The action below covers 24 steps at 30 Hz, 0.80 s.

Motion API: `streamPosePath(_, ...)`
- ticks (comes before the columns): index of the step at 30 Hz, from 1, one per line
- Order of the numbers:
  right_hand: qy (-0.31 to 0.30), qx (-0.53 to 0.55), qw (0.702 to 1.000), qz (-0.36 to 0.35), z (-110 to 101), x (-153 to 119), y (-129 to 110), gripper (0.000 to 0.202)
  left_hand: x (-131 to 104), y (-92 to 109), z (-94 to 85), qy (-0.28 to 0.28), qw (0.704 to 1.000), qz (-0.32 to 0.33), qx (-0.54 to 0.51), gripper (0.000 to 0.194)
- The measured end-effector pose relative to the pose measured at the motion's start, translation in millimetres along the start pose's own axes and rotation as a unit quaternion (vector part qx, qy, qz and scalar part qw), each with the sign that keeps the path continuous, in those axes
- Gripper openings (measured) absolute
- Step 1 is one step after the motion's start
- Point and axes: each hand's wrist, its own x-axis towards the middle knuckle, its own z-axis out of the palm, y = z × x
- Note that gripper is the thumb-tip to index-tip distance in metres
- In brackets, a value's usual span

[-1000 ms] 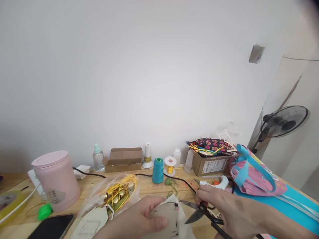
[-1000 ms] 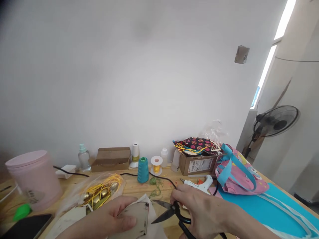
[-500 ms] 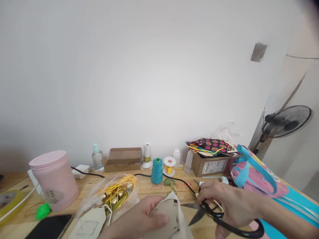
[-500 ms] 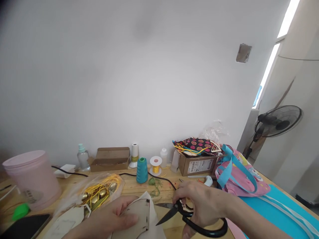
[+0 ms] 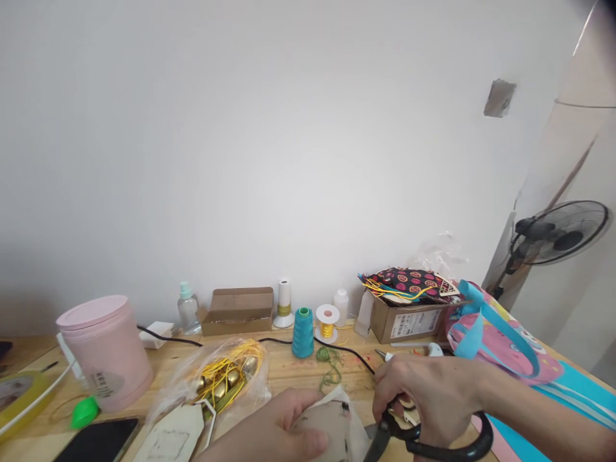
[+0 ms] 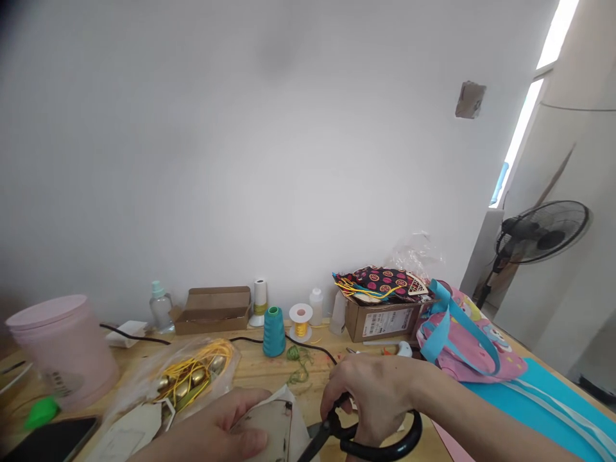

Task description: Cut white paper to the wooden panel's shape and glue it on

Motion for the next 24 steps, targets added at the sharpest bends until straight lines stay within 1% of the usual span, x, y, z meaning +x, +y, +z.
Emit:
streamPosePath(2, -0.003, -0.015, 1.0, 0.016, -1.9, -0.2, 1.8, 0.029, 3.4, -3.0, -0.1, 0.008, 1.0, -0.006, -0.001, 0.039)
streamPosePath(4, -0.022, -0.019, 0.999, 0.035, -4.7, 1.8, 3.4, 0.03, 6.5, -5.9, -0.7, 0.002, 1.0, -0.001, -0.023, 0.04)
streamPosePath(8, -0.082, -0.017, 0.994, 0.069, -9.4, 8.9, 6.9, 0.043, 8.7, -5.5, -1.6, -0.019, 0.999, 0.017, -0.032, 0.029)
streamPosePath(10, -0.094, -0.023, 0.992, 0.081, -10.6, 11.5, 8.5, 0.046, 7.7, -1.1, -1.5, -0.022, 0.999, 0.014, -0.028, 0.026)
streamPosePath(14, -0.101, -0.024, 0.992, 0.067, -12.1, 14.5, 10.9, 0.045, 5.2, 8.4, -0.9, 0.003, 1.0, -0.002, 0.012, 0.023)
streamPosePath(16, -0.095, -0.028, 0.994, 0.054, -12.9, 15.9, 11.8, 0.042, 5.3, 8.6, -1.2, 0.017, 0.999, -0.01, 0.029, 0.022)
streamPosePath(20, -0.089, -0.04, 0.995, 0.035, -14.6, 19.5, 11.9, 0.037, 9.4, -0.8, -3.8, 0.013, 1.0, 0.001, -0.003, 0.025)
streamPosePath(24, -0.093, -0.057, 0.994, 0.031, -15.6, 22.1, 10.1, 0.035, 14.4, -8.7, -6.6, 0.009, 1.0, 0.003, -0.027, 0.024)
